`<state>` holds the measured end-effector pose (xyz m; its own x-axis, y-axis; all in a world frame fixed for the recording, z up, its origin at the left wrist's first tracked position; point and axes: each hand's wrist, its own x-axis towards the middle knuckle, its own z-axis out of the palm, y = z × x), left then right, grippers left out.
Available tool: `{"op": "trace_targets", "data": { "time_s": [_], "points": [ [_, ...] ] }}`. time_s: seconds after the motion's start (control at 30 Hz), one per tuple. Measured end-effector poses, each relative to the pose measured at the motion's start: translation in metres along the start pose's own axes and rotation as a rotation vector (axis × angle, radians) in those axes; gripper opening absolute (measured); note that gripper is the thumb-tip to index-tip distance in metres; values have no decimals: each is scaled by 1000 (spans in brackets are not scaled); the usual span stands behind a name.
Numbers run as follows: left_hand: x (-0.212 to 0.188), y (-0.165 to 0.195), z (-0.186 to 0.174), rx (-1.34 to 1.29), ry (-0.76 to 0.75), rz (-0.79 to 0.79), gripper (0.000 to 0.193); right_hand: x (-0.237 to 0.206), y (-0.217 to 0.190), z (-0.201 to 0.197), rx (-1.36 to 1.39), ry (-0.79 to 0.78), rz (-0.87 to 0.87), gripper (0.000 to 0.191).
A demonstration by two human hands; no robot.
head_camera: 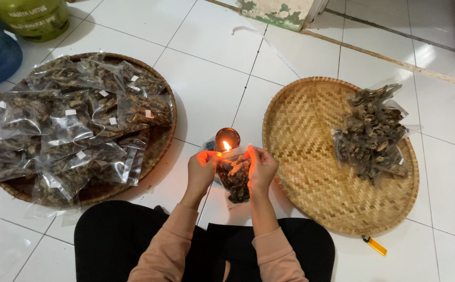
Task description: The person sits on the floor and seals clear plastic bags filled with dried seafood pieces by melting each bag's open edge over a lit candle flame. They take bags one at a time from a round bamboo tray, press the softened edge closed, and place the sealed bag on a second tray.
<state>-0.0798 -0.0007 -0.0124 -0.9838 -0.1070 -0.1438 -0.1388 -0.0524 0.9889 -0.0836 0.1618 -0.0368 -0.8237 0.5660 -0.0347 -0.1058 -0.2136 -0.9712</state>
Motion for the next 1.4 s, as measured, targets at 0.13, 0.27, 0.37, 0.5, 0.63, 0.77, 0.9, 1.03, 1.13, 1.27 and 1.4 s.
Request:
{"op": "trace_targets", "data": {
  "time_s": [0.13,0.27,0.37,0.5,0.63,0.77,0.9,1.03,1.13,1.27,1.4],
  "points": [
    [-2,2,3,7,8,-3,19,-1,-5,-1,18,27,59,15],
    [-3,2,7,24,48,-17,19,0,-6,-2,23,38,57,16],
    [-4,0,9,-7,51,-5,19,2,-4,-3,23,44,33,15],
    [-2,-4,10,-12,55,-3,20,3,-4,-4,-11,70,49,14],
    [-1,-8,9,-98,22,-31,19,0,-9,-3,18,53,45,15],
    [-1,-11,11,-180,31,-84,19,0,-11,-4,23,63,80,15],
    [-1,-16,14,-256,35,-79,18,3,-7,-5,2,71,65,15],
    [0,-18,15,-233,74,-100,18,5,-2,-8,22,47,11,16],
    [-1,-18,15,-239,75,-88,17,6,0,-9,14,63,50,16],
    [-2,-19,17,-285,67,-104,17,7,-1,-10,11,72,49,15],
    [-4,-21,18,-384,47,-136,16,8,-1,-11,37,82,39,14]
  ]
}}
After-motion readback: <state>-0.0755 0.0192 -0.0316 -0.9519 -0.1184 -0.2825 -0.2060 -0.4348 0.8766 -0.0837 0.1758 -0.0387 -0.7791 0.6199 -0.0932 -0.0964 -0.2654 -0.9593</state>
